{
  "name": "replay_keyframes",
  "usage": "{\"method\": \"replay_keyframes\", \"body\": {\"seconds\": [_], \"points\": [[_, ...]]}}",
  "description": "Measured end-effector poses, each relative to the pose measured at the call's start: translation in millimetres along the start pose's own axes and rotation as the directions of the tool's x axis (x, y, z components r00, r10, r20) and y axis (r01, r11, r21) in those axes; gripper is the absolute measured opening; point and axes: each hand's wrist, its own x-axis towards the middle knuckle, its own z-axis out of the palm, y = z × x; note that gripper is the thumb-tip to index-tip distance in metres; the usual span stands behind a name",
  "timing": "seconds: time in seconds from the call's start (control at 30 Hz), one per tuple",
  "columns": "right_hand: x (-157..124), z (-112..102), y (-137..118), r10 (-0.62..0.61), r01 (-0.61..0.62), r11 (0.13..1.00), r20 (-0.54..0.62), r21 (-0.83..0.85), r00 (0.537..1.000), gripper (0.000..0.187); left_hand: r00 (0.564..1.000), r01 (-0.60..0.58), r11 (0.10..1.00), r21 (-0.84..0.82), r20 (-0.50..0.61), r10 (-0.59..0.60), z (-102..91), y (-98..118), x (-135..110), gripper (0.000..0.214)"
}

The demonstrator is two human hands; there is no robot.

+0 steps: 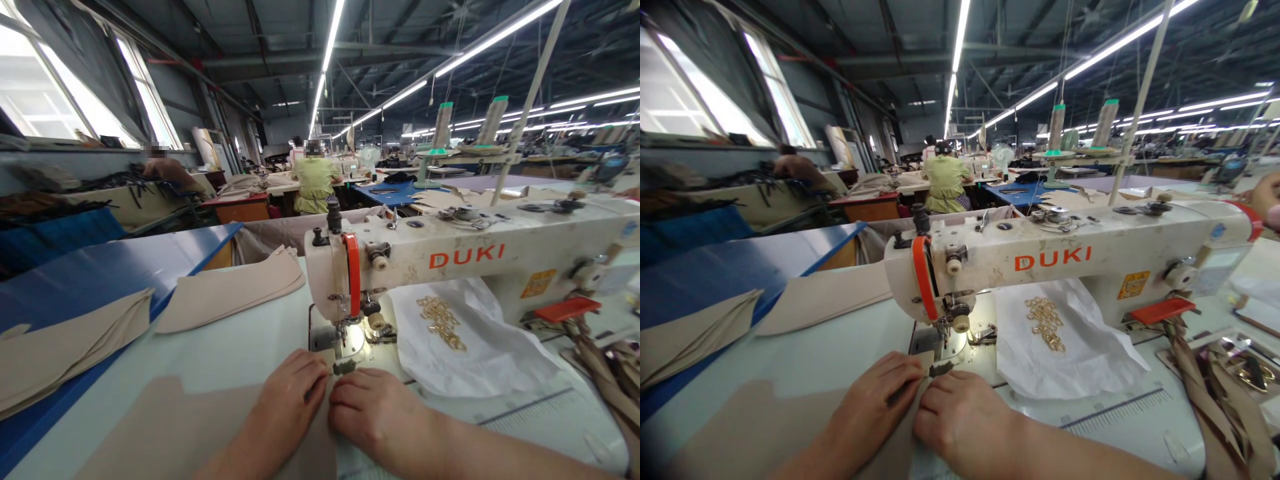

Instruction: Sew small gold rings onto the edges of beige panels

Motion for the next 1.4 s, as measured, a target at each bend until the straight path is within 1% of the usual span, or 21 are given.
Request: {"method": "replay_keyframes", "body": {"seconds": [0.13,0.27,0.57,0.77,0.9,1.0,1.1,1.23,1.3,1.4], "points": [[-0.9,-0.3,-0.3,0.004,-0.004,1.000,-0.002,0.017,1.000,0.015,1.000,-0.006,1.000,-0.001,0.004,0.006,0.2,-0.3,0.7,0.017],[-1.2,0.1,-0.1,0.024,-0.024,0.999,-0.007,0.031,1.000,0.013,1.000,0.022,1.000,-0.003,0.022,-0.022,-0.6,0.0,0.6,0.016],[1.6,3.3,-1.3,0.134,-0.135,0.991,-0.051,-0.012,0.990,0.009,1.000,0.021,1.000,0.002,0.010,-0.021,-3.4,5.5,3.2,0.019],[1.8,2.8,-4.3,0.122,-0.123,0.991,-0.027,-0.053,0.992,0.010,0.999,0.030,1.000,-0.010,0.027,-0.029,-2.7,4.7,0.1,0.017],[1.3,7.7,-3.9,0.093,-0.097,0.992,-0.047,-0.083,0.995,0.010,0.998,0.052,0.999,-0.008,0.038,-0.052,-2.5,5.1,-1.4,0.016],[2.9,10.5,-3.3,0.066,-0.078,0.988,-0.090,-0.134,0.994,0.010,0.997,0.063,0.998,-0.013,0.052,-0.062,-0.6,3.6,-2.3,0.017],[6.5,13.5,-2.1,0.014,-0.048,0.977,-0.162,-0.206,0.987,0.012,0.996,0.067,0.998,-0.021,0.054,-0.066,1.8,0.5,-3.2,0.018],[10.4,24.0,0.8,-0.042,-0.044,0.959,-0.292,-0.281,0.955,0.013,0.999,0.026,0.999,-0.030,0.037,-0.025,1.6,-2.6,-4.7,0.018],[10.8,31.7,2.7,-0.042,-0.066,0.955,-0.351,-0.291,0.936,0.015,0.999,0.000,1.000,-0.024,0.034,0.001,0.1,-3.8,-6.0,0.019],[9.4,42.9,6.1,-0.027,-0.092,0.957,-0.402,-0.275,0.915,0.015,0.998,-0.015,1.000,-0.011,0.065,0.016,-2.1,-6.4,-7.5,0.021]]}}
